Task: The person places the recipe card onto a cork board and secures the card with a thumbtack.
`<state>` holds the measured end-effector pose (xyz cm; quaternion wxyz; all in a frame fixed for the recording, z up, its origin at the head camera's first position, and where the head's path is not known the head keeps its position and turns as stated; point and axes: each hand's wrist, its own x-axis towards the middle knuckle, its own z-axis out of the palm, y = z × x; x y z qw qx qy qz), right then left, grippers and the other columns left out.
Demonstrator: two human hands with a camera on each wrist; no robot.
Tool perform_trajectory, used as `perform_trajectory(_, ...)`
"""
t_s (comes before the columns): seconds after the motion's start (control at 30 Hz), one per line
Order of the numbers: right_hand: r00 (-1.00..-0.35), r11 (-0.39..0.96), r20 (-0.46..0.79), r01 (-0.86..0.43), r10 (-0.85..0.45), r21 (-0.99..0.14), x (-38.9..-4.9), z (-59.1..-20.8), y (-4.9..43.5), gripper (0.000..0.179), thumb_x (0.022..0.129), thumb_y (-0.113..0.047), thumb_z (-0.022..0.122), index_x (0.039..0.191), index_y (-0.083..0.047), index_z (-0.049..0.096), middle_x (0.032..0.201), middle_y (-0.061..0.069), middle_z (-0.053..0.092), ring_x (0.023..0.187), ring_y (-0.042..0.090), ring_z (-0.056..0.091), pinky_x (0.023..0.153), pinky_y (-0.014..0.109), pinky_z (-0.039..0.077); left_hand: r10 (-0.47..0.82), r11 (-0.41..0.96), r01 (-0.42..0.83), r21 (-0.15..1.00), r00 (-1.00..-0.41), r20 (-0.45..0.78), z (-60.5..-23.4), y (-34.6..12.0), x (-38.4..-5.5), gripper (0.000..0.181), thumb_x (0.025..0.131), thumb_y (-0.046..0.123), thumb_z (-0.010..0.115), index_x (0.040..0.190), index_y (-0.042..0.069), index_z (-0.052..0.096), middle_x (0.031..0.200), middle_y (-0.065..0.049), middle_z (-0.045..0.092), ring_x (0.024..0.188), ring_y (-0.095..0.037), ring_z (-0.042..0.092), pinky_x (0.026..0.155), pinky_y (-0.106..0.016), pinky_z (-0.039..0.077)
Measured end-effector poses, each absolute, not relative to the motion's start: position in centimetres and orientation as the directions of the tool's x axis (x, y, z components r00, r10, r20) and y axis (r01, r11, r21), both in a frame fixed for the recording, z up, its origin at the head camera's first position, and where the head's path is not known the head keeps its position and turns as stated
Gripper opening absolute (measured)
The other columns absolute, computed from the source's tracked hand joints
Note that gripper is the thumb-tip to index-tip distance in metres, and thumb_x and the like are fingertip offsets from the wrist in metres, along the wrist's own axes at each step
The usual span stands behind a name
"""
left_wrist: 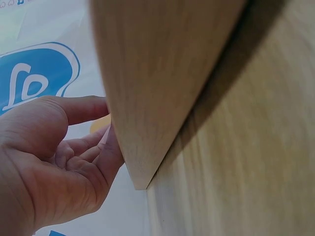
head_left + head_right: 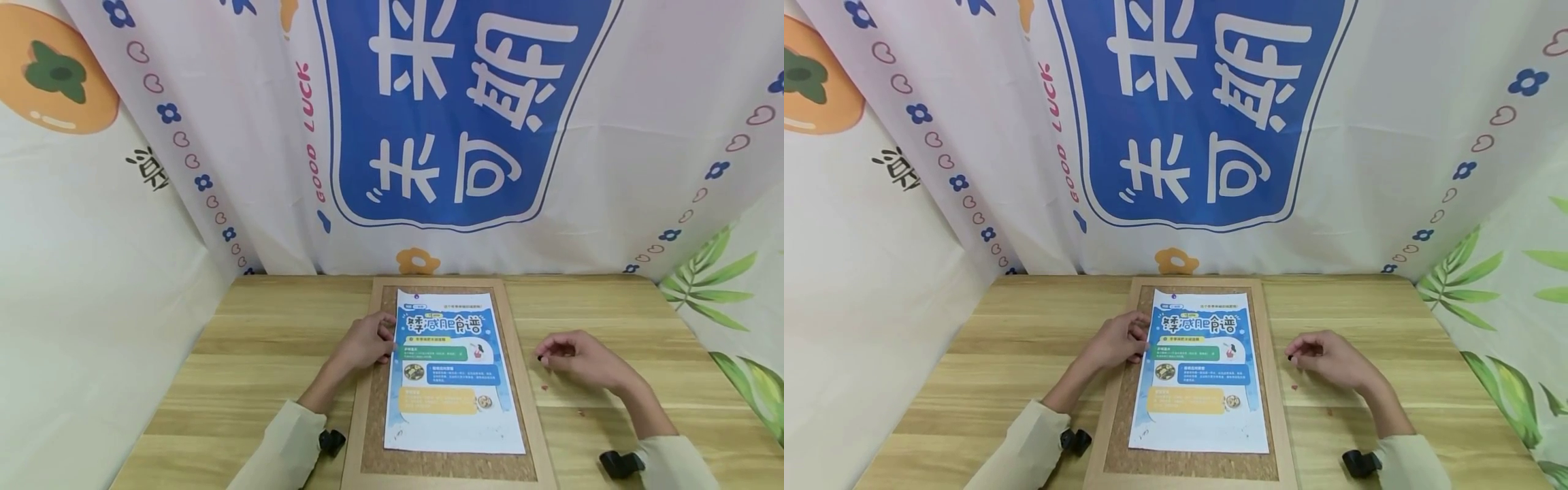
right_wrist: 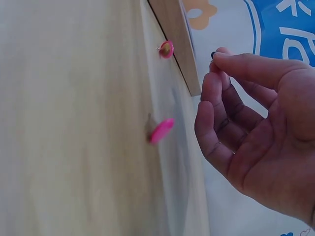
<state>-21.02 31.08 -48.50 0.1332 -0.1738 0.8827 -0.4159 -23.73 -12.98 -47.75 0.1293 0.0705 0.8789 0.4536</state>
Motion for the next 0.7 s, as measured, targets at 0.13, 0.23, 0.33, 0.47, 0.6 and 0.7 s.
perform_trajectory(0.13, -0.902, 0.581, -0.075, -0.209, -0.425, -0.787, -21.4, -48.3, 30.4, 0.014, 0.101, -0.014, 0.072, 0.113, -0.008, 0.076, 0.104, 0.008, 0.073, 0.091, 0.011, 0.064, 0.078, 0.024, 0.056, 0.247, 0.577, 0.014, 0.817, -0.956, -0.158, -47.7, -13.0, -23.6, 0.044, 0.097, -0.003, 0.073, 0.139, -0.002, 0.060, 0.096, -0.012, 0.069, 0.067, -0.017, 0.067, 0.060, -0.028, 0.061)
perform_trajectory(0.23, -0.901, 0.566, -0.061, -0.215, -0.429, -0.796, -21.7, -48.1, 30.0, 0.015, 0.101, -0.013, 0.072, 0.114, -0.006, 0.076, 0.104, 0.009, 0.073, 0.090, 0.012, 0.063, 0.077, 0.024, 0.055, 0.250, 0.575, 0.018, 0.818, -0.956, -0.154, -47.7, -13.0, -23.6, 0.044, 0.097, -0.003, 0.073, 0.138, -0.002, 0.060, 0.096, -0.012, 0.069, 0.066, -0.017, 0.067, 0.060, -0.028, 0.061)
perform_trajectory(0.33, -0.906, 0.563, -0.051, -0.216, -0.419, -0.798, -22.0, -47.9, 29.6, 0.016, 0.101, -0.013, 0.072, 0.114, -0.006, 0.077, 0.104, 0.010, 0.073, 0.091, 0.013, 0.062, 0.077, 0.024, 0.054, 0.253, 0.573, 0.021, 0.819, -0.955, -0.153, -47.7, -13.1, -23.6, 0.043, 0.097, -0.003, 0.073, 0.138, -0.002, 0.060, 0.096, -0.012, 0.069, 0.066, -0.017, 0.067, 0.060, -0.028, 0.061)
perform_trajectory(0.47, -0.914, 0.568, -0.039, -0.217, -0.404, -0.794, -22.6, -47.6, 29.1, 0.015, 0.101, -0.014, 0.073, 0.113, -0.007, 0.077, 0.106, 0.009, 0.074, 0.092, 0.013, 0.061, 0.079, 0.023, 0.054, 0.253, 0.569, 0.019, 0.822, -0.955, -0.154, -47.8, -13.1, -23.6, 0.043, 0.097, -0.003, 0.073, 0.138, -0.002, 0.060, 0.096, -0.012, 0.069, 0.066, -0.017, 0.067, 0.060, -0.028, 0.062)
perform_trajectory(0.6, -0.916, 0.562, -0.029, -0.219, -0.399, -0.797, -23.2, -47.3, 28.6, 0.014, 0.101, -0.014, 0.074, 0.112, -0.006, 0.077, 0.104, 0.010, 0.073, 0.092, 0.015, 0.061, 0.079, 0.024, 0.054, 0.249, 0.572, 0.013, 0.820, -0.956, -0.158, -47.8, -13.1, -23.7, 0.043, 0.097, -0.003, 0.073, 0.138, -0.001, 0.060, 0.096, -0.012, 0.069, 0.066, -0.017, 0.067, 0.060, -0.028, 0.062)
perform_trajectory(0.7, -0.918, 0.552, -0.025, -0.216, -0.396, -0.806, -23.6, -47.1, 28.1, 0.014, 0.101, -0.013, 0.073, 0.112, -0.006, 0.077, 0.104, 0.009, 0.072, 0.092, 0.018, 0.060, 0.078, 0.024, 0.053, 0.246, 0.573, 0.006, 0.819, -0.955, -0.165, -47.7, -13.1, -23.6, 0.043, 0.097, -0.003, 0.073, 0.138, -0.001, 0.060, 0.097, -0.013, 0.068, 0.067, -0.017, 0.067, 0.061, -0.028, 0.062)
